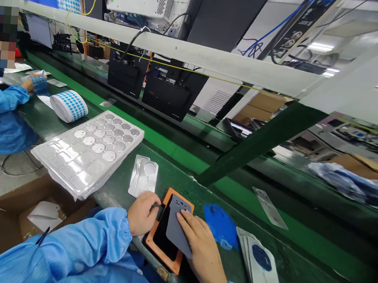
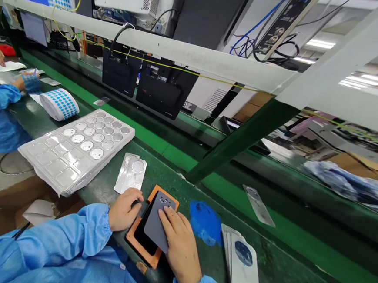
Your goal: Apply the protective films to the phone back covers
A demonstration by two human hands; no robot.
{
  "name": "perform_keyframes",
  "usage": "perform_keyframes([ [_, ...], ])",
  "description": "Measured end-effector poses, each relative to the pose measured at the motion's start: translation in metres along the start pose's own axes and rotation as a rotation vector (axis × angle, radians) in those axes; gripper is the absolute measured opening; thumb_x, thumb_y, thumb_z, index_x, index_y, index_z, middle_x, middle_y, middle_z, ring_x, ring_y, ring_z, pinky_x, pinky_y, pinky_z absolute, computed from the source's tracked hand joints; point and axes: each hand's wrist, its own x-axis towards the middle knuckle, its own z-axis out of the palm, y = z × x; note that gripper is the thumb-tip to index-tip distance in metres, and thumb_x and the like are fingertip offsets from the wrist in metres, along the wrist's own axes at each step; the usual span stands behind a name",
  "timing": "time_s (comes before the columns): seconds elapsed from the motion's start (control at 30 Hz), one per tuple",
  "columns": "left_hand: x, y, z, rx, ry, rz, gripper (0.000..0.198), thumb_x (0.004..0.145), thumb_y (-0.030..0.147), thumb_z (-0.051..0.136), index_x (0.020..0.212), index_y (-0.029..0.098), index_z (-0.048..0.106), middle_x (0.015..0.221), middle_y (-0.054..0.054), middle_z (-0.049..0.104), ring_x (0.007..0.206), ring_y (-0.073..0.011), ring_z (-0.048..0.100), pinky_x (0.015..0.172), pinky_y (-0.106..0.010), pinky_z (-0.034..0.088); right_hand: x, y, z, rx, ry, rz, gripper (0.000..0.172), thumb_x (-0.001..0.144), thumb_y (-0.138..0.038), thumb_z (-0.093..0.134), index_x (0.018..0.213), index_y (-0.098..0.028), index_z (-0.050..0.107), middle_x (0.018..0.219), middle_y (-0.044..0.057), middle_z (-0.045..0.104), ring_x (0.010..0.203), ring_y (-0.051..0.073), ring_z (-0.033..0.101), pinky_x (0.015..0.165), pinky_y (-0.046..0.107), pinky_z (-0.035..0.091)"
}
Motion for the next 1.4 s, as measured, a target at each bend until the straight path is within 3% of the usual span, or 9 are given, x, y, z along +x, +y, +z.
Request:
perform_keyframes([
  [0.37, 0.0, -0.001, 0.004, 0.013, 0.037, 0.037, 0.025, 0.076, 0.005, 0.051, 0.094, 0.021, 0.06, 0.102, -0.007, 0.063, 0.109, -0.0241, 0.055, 0.099, -0.041, 0.043, 0.005, -0.014, -0.007, 0.006, -0.006, 0.014, 0.058, 0.082, -0.005, 0.043, 0.136, -0.02, 0.056, 0.134, 0.013, 0.061, 0.124, 0.024, 0.055, 0.101, 0.046, 0.044],
  [0.73, 0.001, 0.001, 0.003, 0.022, 0.044, 0.04, 0.025, 0.077, 0.004, 0.051, 0.095, 0.02, 0.059, 0.103, -0.008, 0.062, 0.11, -0.0239, 0.054, 0.099, -0.04, 0.043, 0.016, -0.009, -0.017, 0.091, -0.131, 0.026, 0.065, 0.071, -0.001, 0.047, 0.132, -0.019, 0.06, 0.135, 0.013, 0.061, 0.121, 0.024, 0.058, 0.099, 0.045, 0.046],
  [1.0, 0.011, 0.006, 0.004, 0.063, 0.051, 0.113, 0.025, 0.078, 0.005, 0.052, 0.096, 0.02, 0.06, 0.103, -0.008, 0.063, 0.115, -0.0251, 0.053, 0.102, -0.043, 0.044, 0.022, -0.007, -0.02, 0.156, -0.254, 0.075, 0.061, 0.074, -0.003, 0.047, 0.131, -0.019, 0.06, 0.139, 0.013, 0.057, 0.129, 0.025, 0.053, 0.107, 0.049, 0.041],
  [1.17, 0.043, 0.014, 0.007, 0.242, -0.083, 0.258, 0.025, 0.083, 0.01, 0.051, 0.103, 0.019, 0.061, 0.101, -0.007, 0.066, 0.116, -0.0245, 0.054, 0.112, -0.045, 0.037, 0.021, -0.002, -0.015, 0.181, -0.335, 0.081, 0.06, 0.077, -0.006, 0.049, 0.134, -0.021, 0.058, 0.142, 0.014, 0.054, 0.132, 0.026, 0.05, 0.112, 0.053, 0.035],
  [1.3, 0.062, 0.011, 0.016, 0.455, -0.274, 0.285, 0.031, 0.087, 0.024, 0.054, 0.116, 0.017, 0.062, 0.12, -0.009, 0.065, 0.129, -0.0299, 0.044, 0.113, -0.05, 0.034, 0.015, -0.008, -0.012, 0.219, -0.337, 0.114, 0.061, 0.081, -0.007, 0.047, 0.14, -0.021, 0.053, 0.147, 0.014, 0.048, 0.139, 0.026, 0.042, 0.116, 0.054, 0.028],
  [1.4, 0.063, 0.008, 0.022, 0.56, -0.346, 0.25, 0.035, 0.091, 0.034, 0.051, 0.121, 0.02, 0.061, 0.134, -0.006, 0.06, 0.135, -0.0353, 0.034, 0.105, -0.058, 0.035, 0.011, -0.01, -0.023, 0.302, -0.374, 0.156, 0.068, 0.08, -0.033, 0.066, 0.145, -0.022, 0.046, 0.153, 0.016, 0.039, 0.142, 0.033, 0.035, 0.117, 0.06, 0.021],
])
